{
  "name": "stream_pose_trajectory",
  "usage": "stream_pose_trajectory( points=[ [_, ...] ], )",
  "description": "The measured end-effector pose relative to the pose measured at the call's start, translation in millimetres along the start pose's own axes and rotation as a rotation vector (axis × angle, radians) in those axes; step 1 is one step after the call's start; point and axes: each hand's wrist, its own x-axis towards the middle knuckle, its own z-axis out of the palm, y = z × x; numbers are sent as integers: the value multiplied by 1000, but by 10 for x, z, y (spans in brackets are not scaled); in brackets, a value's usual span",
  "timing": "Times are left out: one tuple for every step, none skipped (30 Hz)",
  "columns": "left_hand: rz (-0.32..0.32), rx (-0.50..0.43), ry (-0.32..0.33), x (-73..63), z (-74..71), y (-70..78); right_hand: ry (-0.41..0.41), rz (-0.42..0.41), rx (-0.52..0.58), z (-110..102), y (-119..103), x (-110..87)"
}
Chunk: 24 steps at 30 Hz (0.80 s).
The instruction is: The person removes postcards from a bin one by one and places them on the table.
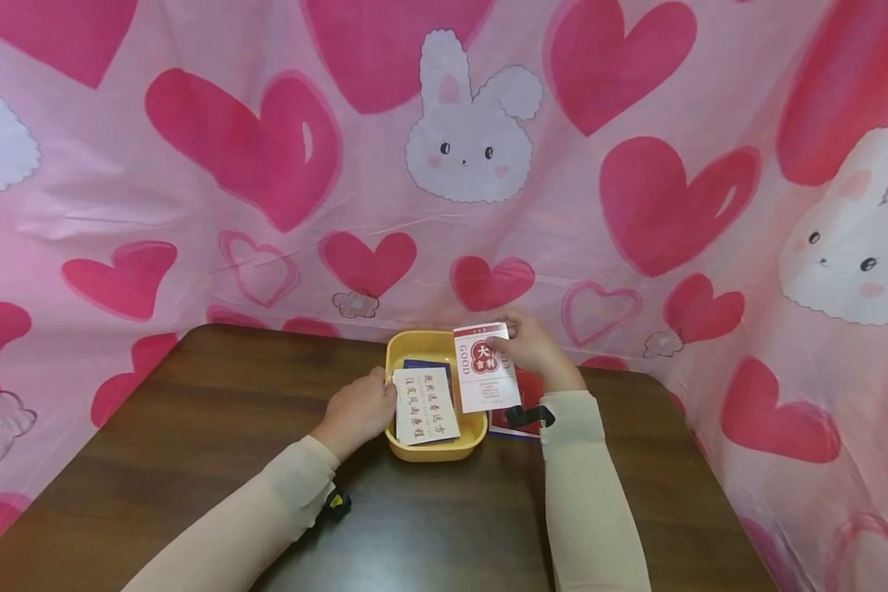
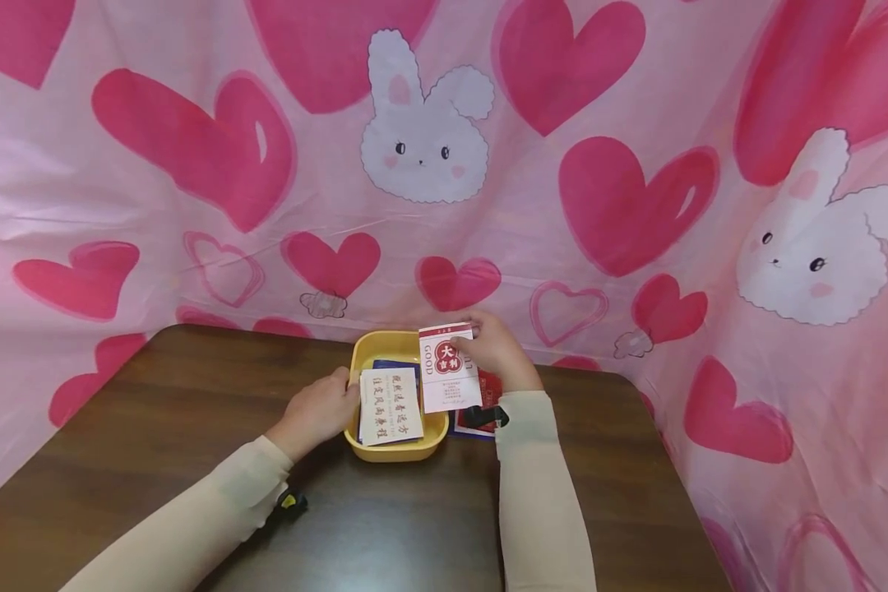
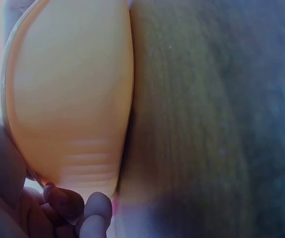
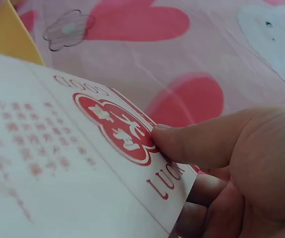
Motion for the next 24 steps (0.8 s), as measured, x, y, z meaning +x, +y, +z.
stream_pose_trajectory(
  points=[
    [3, -2, -2, 2, 4, -3, 7, 8, 14, -22, 12, -10],
    [3, -3, -4, 3, 8, -5, 9, 9, 33, -42, 25, -16],
    [3, -4, -5, 7, 13, -8, 14, 12, 51, -60, 38, -21],
    [1, -3, -4, 9, 16, -9, 15, 10, 65, -81, 50, -23],
    [-1, -3, -4, 13, 18, -9, 15, 2, 83, -106, 64, -26],
    [-2, -4, -3, 15, 18, -10, 16, 1, 99, -137, 78, -32],
    [-1, -2, -2, 18, 15, -10, 23, 1, 113, -174, 93, -42],
    [-1, -2, -2, 22, 13, -10, 32, -3, 122, -218, 115, -51],
    [-1, -2, -1, 26, 13, -10, 45, -4, 131, -267, 140, -65],
    [-2, -4, -3, 26, 9, -10, 59, -5, 138, -314, 172, -77],
    [0, -5, -5, 28, 6, -12, 74, -3, 151, -365, 206, -96],
    [1, -5, -7, 29, 3, -13, 94, 0, 158, -414, 241, -114],
    [3, -4, -8, 29, 0, -15, 108, 2, 169, -461, 283, -126],
    [4, -2, -6, 29, -1, -16, 118, 3, 181, -502, 321, -140],
    [3, -4, -8, 28, -4, -17, 125, 6, 193, -539, 360, -153],
    [1, -7, -10, 27, -5, -15, 133, 11, 198, -576, 402, -165],
    [1, -8, -11, 28, -4, -15, 136, 16, 201, -610, 437, -179],
    [0, -9, -11, 28, -4, -14, 141, 23, 200, -637, 476, -186],
    [-2, -10, -12, 28, -4, -14, 143, 33, 194, -665, 513, -195],
    [-5, -14, -14, 28, -2, -15, 143, 40, 188, -689, 544, -207],
    [-8, -18, -17, 28, -1, -15, 144, 48, 175, -710, 579, -214],
    [-7, -18, -17, 28, 0, -15, 144, 59, 164, -728, 611, -218],
    [-6, -19, -18, 27, 0, -14, 143, 71, 152, -743, 638, -223],
    [-6, -20, -19, 26, 1, -12, 141, 85, 141, -755, 667, -226]
  ],
)
